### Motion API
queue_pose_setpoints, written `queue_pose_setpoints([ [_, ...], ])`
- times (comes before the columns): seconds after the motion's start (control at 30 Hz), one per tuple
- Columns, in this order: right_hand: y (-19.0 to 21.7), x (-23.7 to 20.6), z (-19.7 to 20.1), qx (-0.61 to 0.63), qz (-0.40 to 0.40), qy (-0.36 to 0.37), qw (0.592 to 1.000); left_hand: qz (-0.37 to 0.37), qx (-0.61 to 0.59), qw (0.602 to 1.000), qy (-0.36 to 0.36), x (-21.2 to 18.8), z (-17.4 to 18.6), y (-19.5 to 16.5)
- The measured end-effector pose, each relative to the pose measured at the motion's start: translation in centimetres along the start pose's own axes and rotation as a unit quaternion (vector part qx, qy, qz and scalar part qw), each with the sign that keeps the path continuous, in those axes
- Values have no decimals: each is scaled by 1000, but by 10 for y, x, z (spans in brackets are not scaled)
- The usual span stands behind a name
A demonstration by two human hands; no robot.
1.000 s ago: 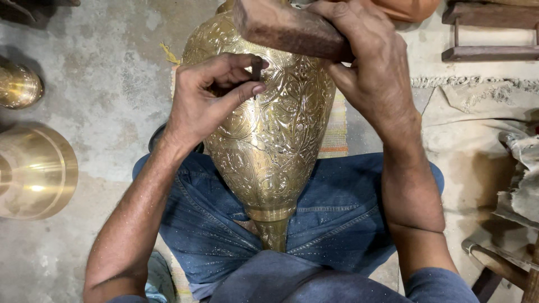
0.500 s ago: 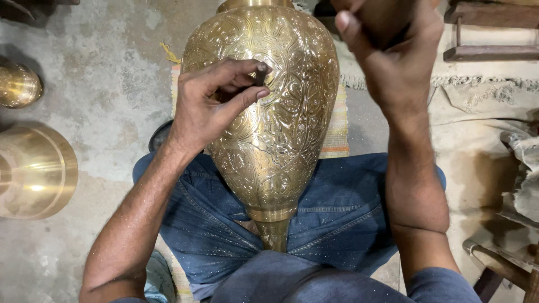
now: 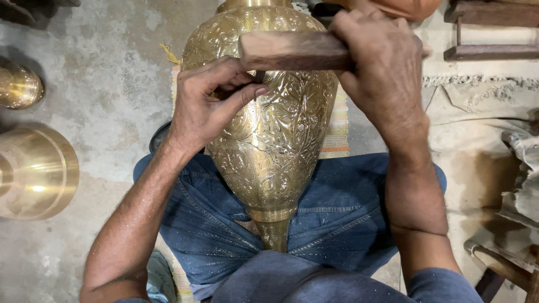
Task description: The person sits cross-legged on the floor holding a large brass vase between their legs and engraves decorative floral patterns into its surface. They hold a small chisel against the metal with one hand and strike it with a wooden mallet in the other, repositioning the chisel repeatedly across the patterned area.
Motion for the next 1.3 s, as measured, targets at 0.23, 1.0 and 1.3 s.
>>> queue_pose_setpoints([
  [0.23, -14, -4, -16, -74, 2, 46, 996, 15, 29, 999, 0, -2, -5, 11],
  [1.0, -6, -3, -5, 70, 22, -41, 996, -14, 23, 1000, 1, 3, 2, 0],
  [1.3, -16, 2, -15, 192, -116, -26, 974, -10, 28, 1000, -3, 5, -2, 6],
])
Point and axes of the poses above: each hand's wrist, its own x-axis towards the middle knuckle, its own z-axis out of the back of the hand, y = z × x, the point moved 5 cm from there along x, towards the middle knuckle, and after that the axes turned 13 degrees about x, right-handed, at the moved point
